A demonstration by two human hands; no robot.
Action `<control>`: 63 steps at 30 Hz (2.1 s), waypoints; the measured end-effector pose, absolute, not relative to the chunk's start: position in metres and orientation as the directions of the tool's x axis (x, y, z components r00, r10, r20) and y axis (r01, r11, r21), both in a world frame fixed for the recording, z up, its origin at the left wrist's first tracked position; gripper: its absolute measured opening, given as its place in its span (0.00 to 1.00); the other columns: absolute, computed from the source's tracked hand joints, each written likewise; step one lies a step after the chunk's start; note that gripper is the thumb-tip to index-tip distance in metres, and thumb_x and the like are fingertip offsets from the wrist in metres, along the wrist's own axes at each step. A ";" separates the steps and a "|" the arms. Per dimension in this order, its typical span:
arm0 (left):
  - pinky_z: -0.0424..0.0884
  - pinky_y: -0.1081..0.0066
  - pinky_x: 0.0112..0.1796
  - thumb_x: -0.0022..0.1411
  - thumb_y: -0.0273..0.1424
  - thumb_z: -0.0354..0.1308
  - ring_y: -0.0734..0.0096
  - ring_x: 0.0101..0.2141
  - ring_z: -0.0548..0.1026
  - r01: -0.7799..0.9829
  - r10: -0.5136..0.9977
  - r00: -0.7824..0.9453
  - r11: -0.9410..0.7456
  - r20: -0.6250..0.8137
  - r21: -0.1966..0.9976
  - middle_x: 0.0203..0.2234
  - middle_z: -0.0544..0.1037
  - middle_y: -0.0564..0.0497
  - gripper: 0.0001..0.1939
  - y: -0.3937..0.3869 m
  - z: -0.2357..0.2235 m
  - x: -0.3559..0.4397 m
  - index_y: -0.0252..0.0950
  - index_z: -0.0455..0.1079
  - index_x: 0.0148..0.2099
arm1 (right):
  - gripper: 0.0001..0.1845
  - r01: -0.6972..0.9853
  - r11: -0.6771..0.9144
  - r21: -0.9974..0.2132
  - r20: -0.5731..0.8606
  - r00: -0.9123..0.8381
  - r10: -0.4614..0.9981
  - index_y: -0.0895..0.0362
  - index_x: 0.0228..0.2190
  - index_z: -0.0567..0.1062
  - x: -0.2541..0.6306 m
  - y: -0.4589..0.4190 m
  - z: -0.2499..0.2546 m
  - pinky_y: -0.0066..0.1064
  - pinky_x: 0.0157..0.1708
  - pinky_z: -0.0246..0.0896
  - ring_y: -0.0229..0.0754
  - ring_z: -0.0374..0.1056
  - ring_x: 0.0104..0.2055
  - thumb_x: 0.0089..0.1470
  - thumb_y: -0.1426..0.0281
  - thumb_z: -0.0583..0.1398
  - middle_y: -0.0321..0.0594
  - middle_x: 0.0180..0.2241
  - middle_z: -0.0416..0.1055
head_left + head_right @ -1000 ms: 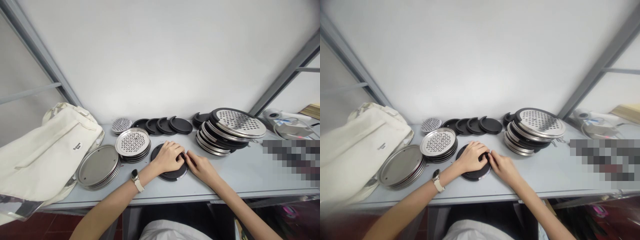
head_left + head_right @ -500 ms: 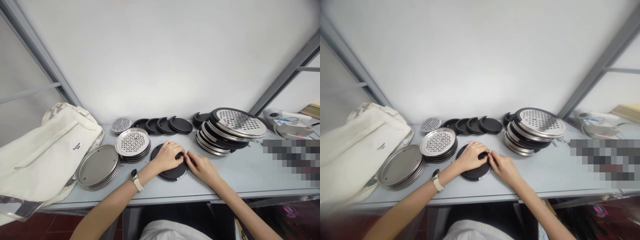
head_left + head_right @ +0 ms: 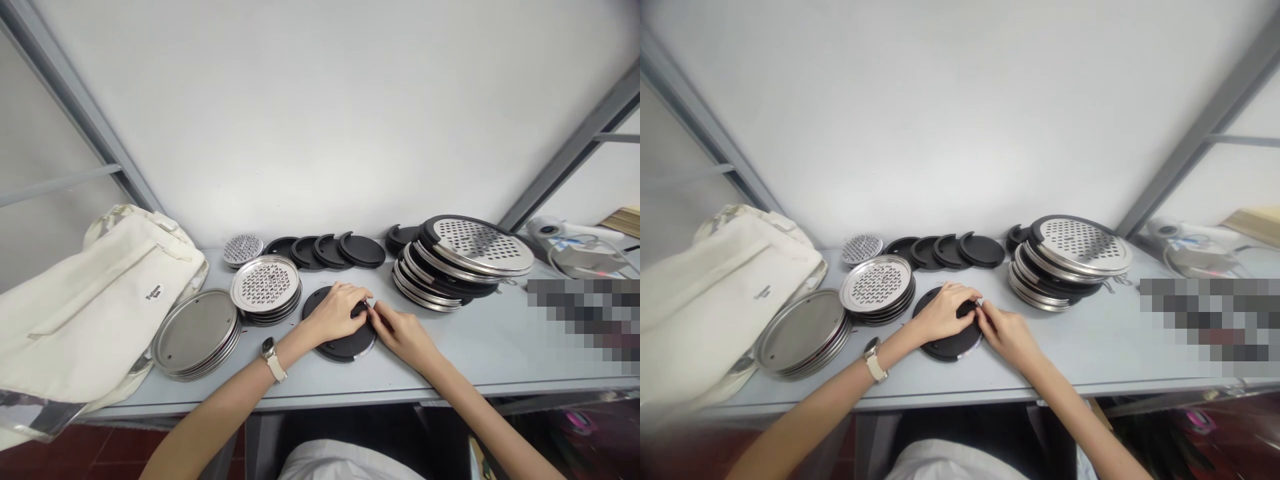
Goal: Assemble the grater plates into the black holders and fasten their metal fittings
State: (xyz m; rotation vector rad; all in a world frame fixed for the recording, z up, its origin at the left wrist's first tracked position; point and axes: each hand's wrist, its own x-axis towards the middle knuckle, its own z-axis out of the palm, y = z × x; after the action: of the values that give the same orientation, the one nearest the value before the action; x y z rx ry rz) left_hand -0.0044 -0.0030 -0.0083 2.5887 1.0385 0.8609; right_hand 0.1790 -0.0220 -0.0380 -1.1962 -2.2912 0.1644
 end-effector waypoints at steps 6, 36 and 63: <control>0.62 0.64 0.48 0.57 0.24 0.55 0.65 0.42 0.71 0.545 0.708 0.552 -0.706 0.440 0.452 0.39 0.75 0.50 0.15 -0.004 -0.006 -0.005 0.36 0.62 0.48 | 0.14 0.727 0.604 -0.327 0.405 -0.469 0.785 0.54 0.27 0.64 0.180 -0.022 -0.039 0.27 0.20 0.49 0.35 0.60 0.17 0.63 0.65 0.46 0.34 0.18 0.65; 0.64 0.66 0.44 0.54 0.21 0.55 0.66 0.39 0.68 0.468 0.738 0.527 -0.666 0.421 0.582 0.36 0.70 0.51 0.13 -0.004 -0.005 -0.004 0.38 0.58 0.40 | 0.12 0.708 0.656 -0.263 0.458 -0.506 0.730 0.55 0.25 0.62 0.179 -0.019 -0.042 0.25 0.20 0.47 0.33 0.55 0.15 0.61 0.68 0.48 0.30 0.15 0.59; 0.64 0.64 0.44 0.56 0.23 0.54 0.66 0.38 0.68 0.443 0.729 0.557 -0.665 0.397 0.601 0.35 0.69 0.51 0.12 -0.006 -0.003 -0.004 0.38 0.56 0.40 | 0.13 0.701 0.695 -0.159 0.567 -0.511 0.646 0.55 0.24 0.62 0.182 -0.019 -0.041 0.25 0.21 0.47 0.32 0.57 0.17 0.60 0.70 0.50 0.31 0.17 0.62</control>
State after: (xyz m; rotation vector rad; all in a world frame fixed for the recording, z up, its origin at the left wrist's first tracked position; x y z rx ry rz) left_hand -0.0036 -0.0062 -0.0033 2.3588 0.9486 0.8892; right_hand 0.1820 -0.0191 -0.0406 -1.0267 -2.2964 -0.1200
